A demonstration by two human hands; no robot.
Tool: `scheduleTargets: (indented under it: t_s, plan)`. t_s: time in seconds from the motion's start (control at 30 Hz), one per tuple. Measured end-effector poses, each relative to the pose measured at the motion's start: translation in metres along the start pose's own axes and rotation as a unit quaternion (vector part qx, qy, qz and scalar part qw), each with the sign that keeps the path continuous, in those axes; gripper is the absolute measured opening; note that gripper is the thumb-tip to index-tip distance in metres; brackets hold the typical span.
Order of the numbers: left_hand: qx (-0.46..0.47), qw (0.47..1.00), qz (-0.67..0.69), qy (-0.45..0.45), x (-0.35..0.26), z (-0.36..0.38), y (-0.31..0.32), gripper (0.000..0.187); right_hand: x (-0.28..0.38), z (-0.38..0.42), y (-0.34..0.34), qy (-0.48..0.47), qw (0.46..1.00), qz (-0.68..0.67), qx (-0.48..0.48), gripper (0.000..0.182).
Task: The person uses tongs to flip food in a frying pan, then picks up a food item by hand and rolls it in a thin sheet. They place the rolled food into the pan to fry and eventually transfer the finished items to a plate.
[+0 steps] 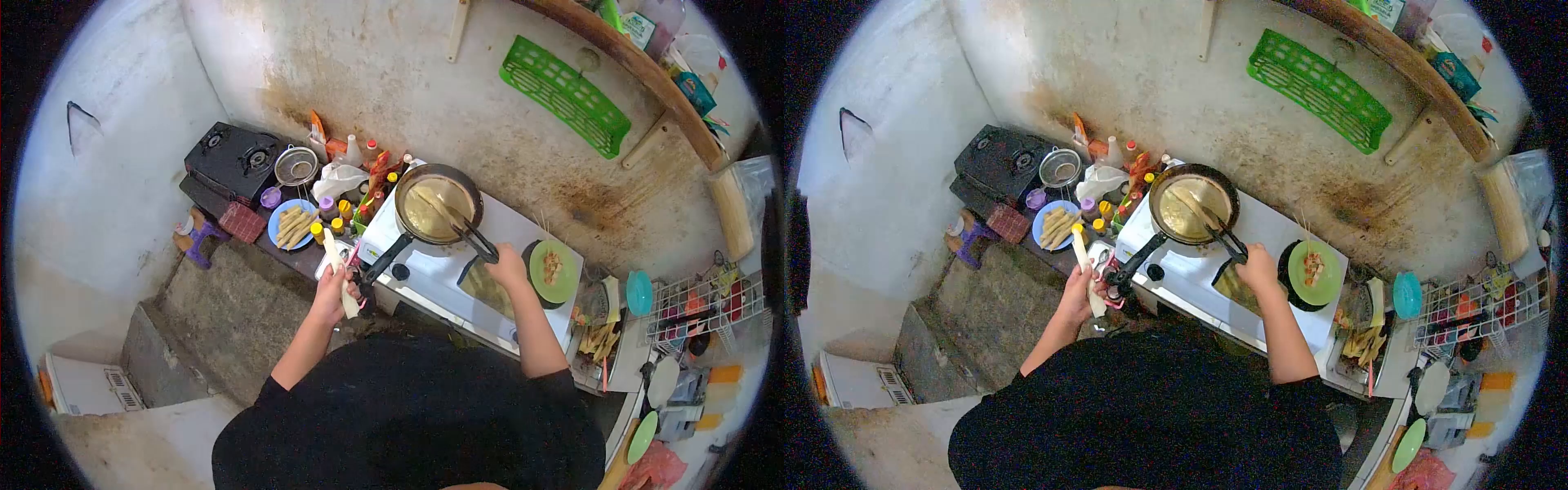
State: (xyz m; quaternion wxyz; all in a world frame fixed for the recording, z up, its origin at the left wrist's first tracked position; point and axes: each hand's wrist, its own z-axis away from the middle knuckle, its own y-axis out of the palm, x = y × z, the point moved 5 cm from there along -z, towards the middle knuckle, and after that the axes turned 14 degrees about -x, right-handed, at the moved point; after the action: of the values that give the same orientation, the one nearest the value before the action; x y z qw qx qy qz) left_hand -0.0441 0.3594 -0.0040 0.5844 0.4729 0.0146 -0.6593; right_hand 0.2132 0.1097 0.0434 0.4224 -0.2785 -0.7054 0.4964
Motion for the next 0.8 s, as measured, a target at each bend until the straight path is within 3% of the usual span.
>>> scheduleTargets:
  t_s: [0.27, 0.37, 0.57, 0.8]
  plan:
    - [-0.023, 1.0, 0.0, -0.001, -0.003, 0.005, 0.003, 0.01, 0.003, -0.001, -0.004, -0.016, 0.999, -0.03, 0.01, 0.038]
    - [-0.015, 1.0, -0.003, 0.002, 0.003, -0.004, -0.005, 0.017, 0.006, -0.004, -0.003, 0.0, 0.999, -0.035, 0.011, 0.036]
    - [-0.017, 1.0, 0.001, 0.002, 0.002, 0.003, 0.006, 0.008, 0.002, -0.005, -0.004, -0.045, 0.998, -0.047, 0.002, 0.033]
    - [-0.021, 1.0, -0.021, -0.005, 0.008, -0.003, 0.006, 0.009, 0.002, -0.013, 0.003, 0.001, 0.998, -0.055, 0.023, 0.036]
